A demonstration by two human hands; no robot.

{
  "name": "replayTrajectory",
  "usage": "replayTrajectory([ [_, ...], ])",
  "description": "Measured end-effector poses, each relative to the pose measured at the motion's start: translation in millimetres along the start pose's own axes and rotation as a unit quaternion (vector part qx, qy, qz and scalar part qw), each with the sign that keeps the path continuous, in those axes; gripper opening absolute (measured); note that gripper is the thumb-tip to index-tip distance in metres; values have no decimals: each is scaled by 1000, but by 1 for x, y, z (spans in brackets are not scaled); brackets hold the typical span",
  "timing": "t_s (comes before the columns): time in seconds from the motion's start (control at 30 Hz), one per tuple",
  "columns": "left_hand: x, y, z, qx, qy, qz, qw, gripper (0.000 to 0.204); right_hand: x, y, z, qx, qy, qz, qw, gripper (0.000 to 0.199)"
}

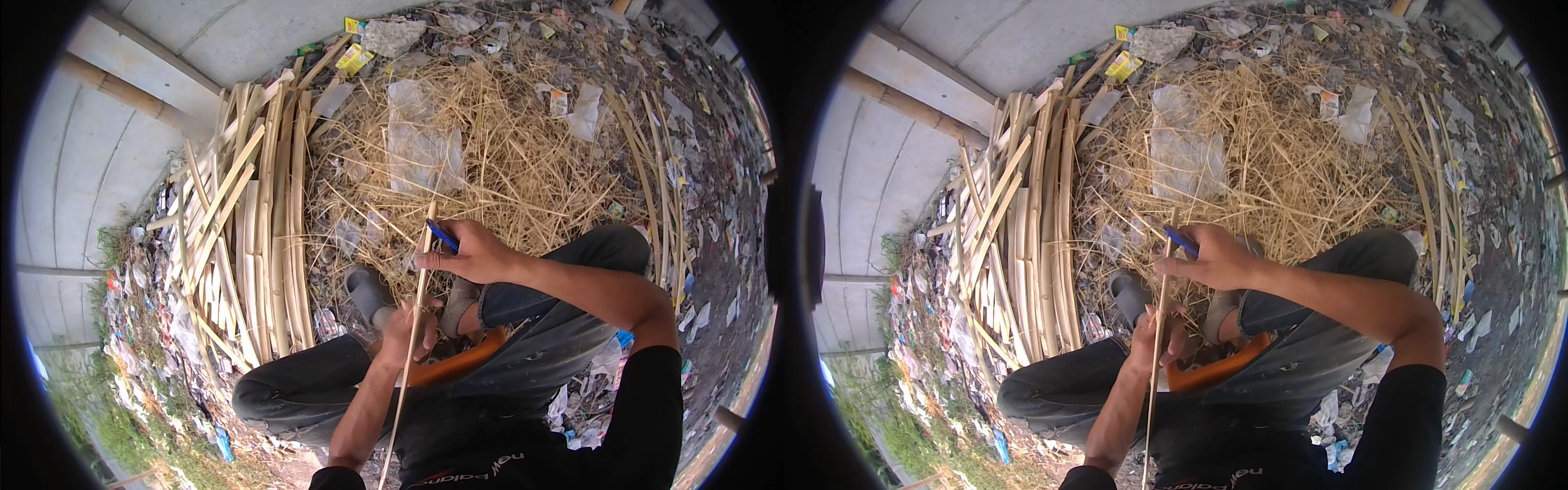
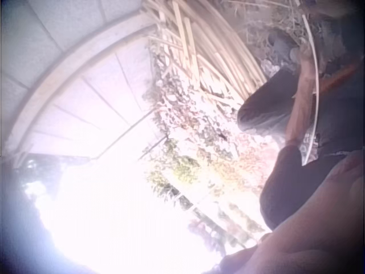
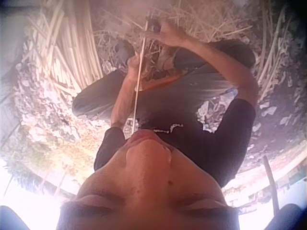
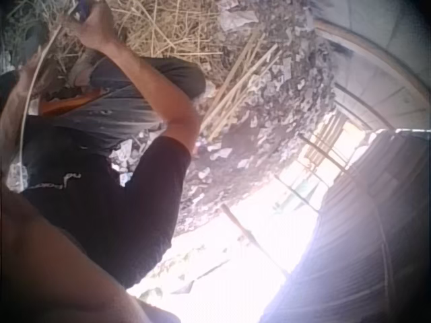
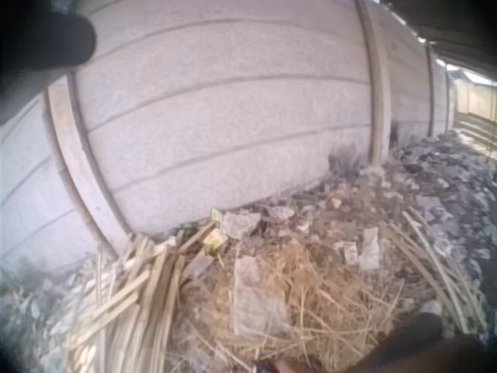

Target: The person sits on the ground and uses a utility knife to shave a long bamboo stick. They hold the stick with their left hand and scrape the surface with the knife in their right hand, removing thin strips of wood.

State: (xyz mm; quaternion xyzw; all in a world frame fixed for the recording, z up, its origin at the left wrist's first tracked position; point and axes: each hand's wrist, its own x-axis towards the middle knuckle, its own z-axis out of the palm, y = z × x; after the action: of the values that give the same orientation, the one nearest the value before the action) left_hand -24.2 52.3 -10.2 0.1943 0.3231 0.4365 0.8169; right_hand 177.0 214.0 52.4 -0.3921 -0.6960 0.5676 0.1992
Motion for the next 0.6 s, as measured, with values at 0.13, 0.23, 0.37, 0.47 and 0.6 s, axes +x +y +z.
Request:
replayTrajectory([
  [0.13,3,6,17,87,15,38,995,73,10,2,-12,38,127,-14,991,48],
  [0.23,1,7,23,113,20,40,993,77,17,4,-38,80,181,39,980,46],
  [0.37,-1,6,21,139,-7,31,990,77,20,1,-54,173,233,72,954,44],
  [0.47,0,3,20,143,1,51,988,76,18,1,-49,137,199,47,969,44],
  [0.6,-2,7,17,126,38,85,988,73,5,-6,-19,37,72,38,996,50],
])
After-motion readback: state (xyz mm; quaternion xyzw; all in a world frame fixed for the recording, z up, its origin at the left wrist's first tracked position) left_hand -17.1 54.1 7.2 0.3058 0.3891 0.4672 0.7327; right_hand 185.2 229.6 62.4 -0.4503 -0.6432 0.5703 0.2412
